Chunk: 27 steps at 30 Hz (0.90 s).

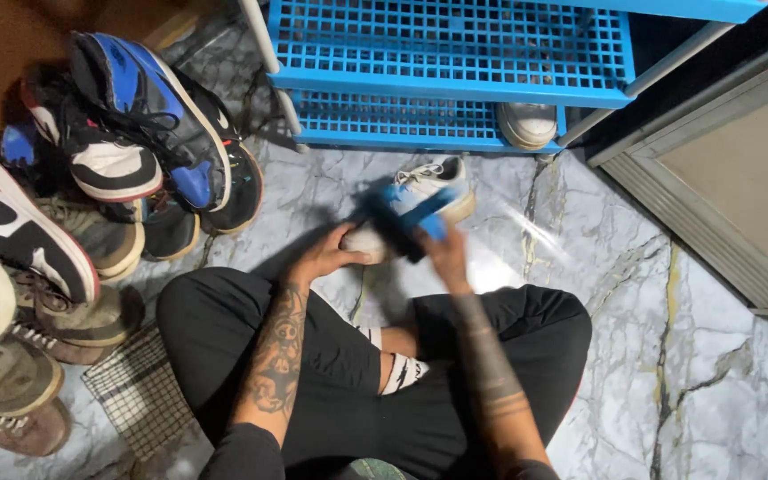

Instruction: The person sits on the floor and uses a blue brush to clean a white sneaker. They scrub the sole, sides, and upper parts of the shoe repeatedly, then place it on a blue plastic shoe rack.

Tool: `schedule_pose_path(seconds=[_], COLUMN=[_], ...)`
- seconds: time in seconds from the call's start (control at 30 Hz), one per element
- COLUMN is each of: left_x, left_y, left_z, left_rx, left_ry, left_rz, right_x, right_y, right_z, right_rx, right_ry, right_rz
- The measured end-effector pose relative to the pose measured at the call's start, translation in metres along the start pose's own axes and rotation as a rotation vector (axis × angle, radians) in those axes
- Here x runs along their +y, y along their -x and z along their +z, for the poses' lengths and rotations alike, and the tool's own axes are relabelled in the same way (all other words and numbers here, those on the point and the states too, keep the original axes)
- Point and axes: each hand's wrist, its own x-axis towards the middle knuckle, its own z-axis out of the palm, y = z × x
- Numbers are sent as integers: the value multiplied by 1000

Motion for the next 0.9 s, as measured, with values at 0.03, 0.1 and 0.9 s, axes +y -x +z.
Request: schedule_pose_path(seconds=[0.03, 0.1, 0.9], left_x=[-20, -38, -15], left_y=[-14, -26, -22], left_z=[4, 6, 7], left_rx=[28, 65, 124], left_ry=[6, 18, 159], left_rz=[17, 37, -22], right_x=[9, -5, -98], right_y=[-18, -44, -18], right_z=[-22, -56, -17], right_rx=[150, 293, -26], right_ry=[-8, -19, -108], right_rz=[103, 197, -91])
